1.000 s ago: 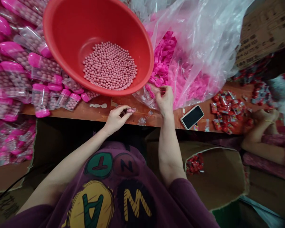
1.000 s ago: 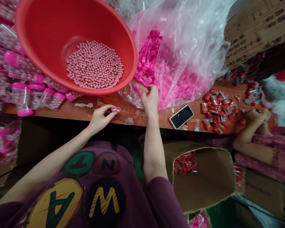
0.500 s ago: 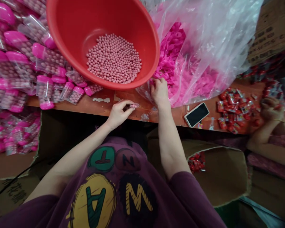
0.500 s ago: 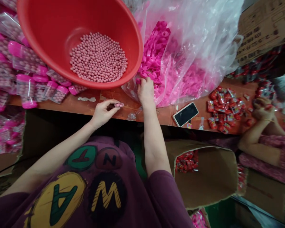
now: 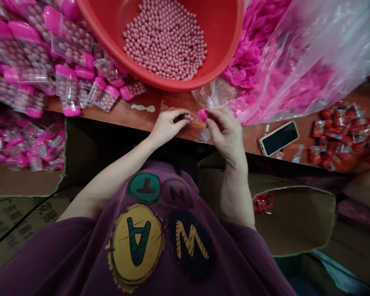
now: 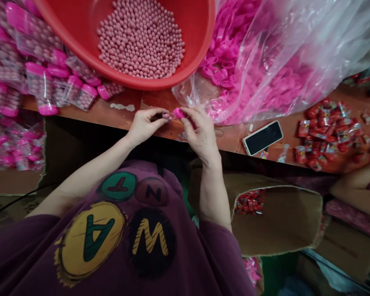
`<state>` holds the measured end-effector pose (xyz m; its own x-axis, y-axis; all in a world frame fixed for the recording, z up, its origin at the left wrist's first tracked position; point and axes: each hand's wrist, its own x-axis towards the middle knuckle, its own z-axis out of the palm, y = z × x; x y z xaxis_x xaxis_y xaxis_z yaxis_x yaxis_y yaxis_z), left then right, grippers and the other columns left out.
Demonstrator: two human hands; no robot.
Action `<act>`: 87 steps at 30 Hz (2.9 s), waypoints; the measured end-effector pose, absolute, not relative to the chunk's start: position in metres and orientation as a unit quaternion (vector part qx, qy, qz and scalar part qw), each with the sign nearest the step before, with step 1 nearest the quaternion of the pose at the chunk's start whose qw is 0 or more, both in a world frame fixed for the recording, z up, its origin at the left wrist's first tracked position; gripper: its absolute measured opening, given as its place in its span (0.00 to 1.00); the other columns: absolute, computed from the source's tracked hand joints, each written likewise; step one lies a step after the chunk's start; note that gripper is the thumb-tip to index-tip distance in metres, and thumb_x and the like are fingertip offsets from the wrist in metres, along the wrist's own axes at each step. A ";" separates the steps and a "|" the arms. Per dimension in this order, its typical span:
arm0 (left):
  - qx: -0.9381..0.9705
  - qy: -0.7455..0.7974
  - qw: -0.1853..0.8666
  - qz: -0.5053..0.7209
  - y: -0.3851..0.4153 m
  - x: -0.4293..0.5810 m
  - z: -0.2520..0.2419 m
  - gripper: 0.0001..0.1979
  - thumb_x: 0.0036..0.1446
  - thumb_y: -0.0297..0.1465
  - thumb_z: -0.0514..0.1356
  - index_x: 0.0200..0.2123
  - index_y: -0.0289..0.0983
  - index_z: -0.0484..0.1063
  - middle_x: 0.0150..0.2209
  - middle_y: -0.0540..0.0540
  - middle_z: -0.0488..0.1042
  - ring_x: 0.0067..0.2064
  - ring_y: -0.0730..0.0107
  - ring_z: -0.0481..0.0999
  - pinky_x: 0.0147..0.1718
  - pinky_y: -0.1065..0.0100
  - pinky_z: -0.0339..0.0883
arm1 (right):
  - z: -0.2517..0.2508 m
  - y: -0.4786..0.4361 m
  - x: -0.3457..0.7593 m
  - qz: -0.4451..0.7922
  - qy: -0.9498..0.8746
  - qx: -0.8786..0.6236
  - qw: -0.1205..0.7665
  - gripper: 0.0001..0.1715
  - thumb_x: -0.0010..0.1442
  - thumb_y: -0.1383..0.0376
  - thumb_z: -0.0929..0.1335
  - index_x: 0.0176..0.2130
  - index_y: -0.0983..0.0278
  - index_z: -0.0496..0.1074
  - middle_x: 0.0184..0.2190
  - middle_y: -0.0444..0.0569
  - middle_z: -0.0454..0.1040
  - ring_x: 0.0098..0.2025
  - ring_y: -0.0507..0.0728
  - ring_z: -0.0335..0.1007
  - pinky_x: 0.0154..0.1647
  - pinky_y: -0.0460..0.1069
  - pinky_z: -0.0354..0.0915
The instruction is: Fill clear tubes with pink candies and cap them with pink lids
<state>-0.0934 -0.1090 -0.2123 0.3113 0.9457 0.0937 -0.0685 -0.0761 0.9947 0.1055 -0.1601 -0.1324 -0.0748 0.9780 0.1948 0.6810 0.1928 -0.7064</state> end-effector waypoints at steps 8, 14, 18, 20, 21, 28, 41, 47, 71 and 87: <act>0.630 0.363 0.542 0.422 -0.102 -0.099 -0.204 0.08 0.59 0.25 0.69 0.42 0.37 0.87 0.43 0.45 0.87 0.46 0.64 0.84 0.53 0.61 0.73 | -0.139 -0.144 0.088 0.214 -0.743 -0.564 0.289 0.19 0.76 0.56 0.64 0.57 0.56 0.81 0.48 0.53 0.81 0.51 0.61 0.79 0.56 0.61 0.78; 0.637 0.368 0.547 0.398 -0.099 -0.099 -0.202 0.09 0.58 0.24 0.68 0.41 0.38 0.87 0.43 0.46 0.87 0.46 0.63 0.83 0.53 0.59 0.73 | -0.136 -0.143 0.090 0.204 -0.762 -0.551 0.271 0.19 0.76 0.57 0.65 0.57 0.57 0.81 0.48 0.54 0.81 0.51 0.62 0.79 0.55 0.61 0.78; 0.649 0.367 0.542 0.388 -0.099 -0.098 -0.202 0.10 0.58 0.24 0.68 0.42 0.38 0.87 0.42 0.47 0.87 0.45 0.63 0.82 0.54 0.59 0.73 | -0.136 -0.140 0.098 0.212 -0.771 -0.544 0.253 0.18 0.76 0.57 0.66 0.57 0.56 0.81 0.49 0.53 0.82 0.49 0.60 0.80 0.53 0.59 0.79; 0.651 0.368 0.538 0.389 -0.099 -0.098 -0.202 0.10 0.59 0.24 0.68 0.42 0.38 0.87 0.42 0.47 0.87 0.45 0.63 0.82 0.53 0.59 0.73 | -0.137 -0.138 0.102 0.203 -0.780 -0.542 0.238 0.19 0.76 0.57 0.65 0.58 0.55 0.81 0.49 0.53 0.82 0.50 0.61 0.80 0.53 0.59 0.78; 0.651 0.369 0.536 0.391 -0.099 -0.098 -0.202 0.10 0.59 0.24 0.68 0.42 0.38 0.87 0.42 0.47 0.87 0.45 0.63 0.82 0.53 0.59 0.73 | -0.139 -0.137 0.103 0.196 -0.785 -0.541 0.231 0.19 0.76 0.57 0.65 0.58 0.55 0.80 0.50 0.54 0.82 0.51 0.61 0.80 0.54 0.60 0.78; 0.657 0.377 0.525 0.387 -0.099 -0.096 -0.203 0.09 0.60 0.24 0.67 0.41 0.39 0.87 0.41 0.46 0.87 0.44 0.63 0.82 0.53 0.58 0.73 | -0.152 -0.144 0.104 0.126 -0.811 -0.545 0.172 0.25 0.77 0.62 0.60 0.67 0.56 0.73 0.55 0.57 0.79 0.57 0.66 0.76 0.61 0.67 0.73; 0.645 0.366 0.543 0.394 -0.099 -0.097 -0.204 0.08 0.58 0.25 0.68 0.39 0.41 0.87 0.38 0.48 0.85 0.43 0.62 0.80 0.54 0.55 0.72 | -0.157 -0.144 0.117 0.162 -0.806 -0.535 0.194 0.24 0.76 0.56 0.63 0.66 0.52 0.74 0.54 0.54 0.80 0.55 0.67 0.76 0.61 0.71 0.73; 0.655 0.371 0.536 0.382 -0.100 -0.097 -0.202 0.07 0.60 0.28 0.68 0.40 0.41 0.87 0.39 0.47 0.85 0.44 0.61 0.80 0.54 0.56 0.72 | -0.157 -0.143 0.119 0.164 -0.808 -0.528 0.203 0.24 0.76 0.56 0.62 0.66 0.51 0.74 0.55 0.53 0.80 0.55 0.66 0.77 0.60 0.69 0.74; 0.668 0.366 0.527 0.377 -0.101 -0.097 -0.206 0.07 0.64 0.33 0.67 0.42 0.41 0.86 0.40 0.46 0.85 0.45 0.60 0.80 0.56 0.55 0.71 | -0.144 -0.137 0.120 0.184 -0.805 -0.537 0.171 0.22 0.75 0.55 0.64 0.62 0.51 0.78 0.55 0.54 0.81 0.55 0.67 0.79 0.60 0.69 0.75; 0.557 0.375 0.617 0.411 -0.112 -0.085 -0.207 0.17 0.61 0.25 0.68 0.54 0.38 0.82 0.42 0.46 0.84 0.43 0.64 0.83 0.50 0.59 0.78 | -0.151 -0.160 0.104 0.201 -0.728 -0.597 0.270 0.20 0.75 0.52 0.65 0.56 0.53 0.82 0.47 0.53 0.82 0.48 0.61 0.80 0.52 0.60 0.79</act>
<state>-0.0854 -0.1119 -0.2066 0.3815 0.9244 -0.0048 -0.0888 0.0419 0.9952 0.1044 -0.1605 -0.1506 -0.1418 0.9779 0.1537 0.7613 0.2070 -0.6145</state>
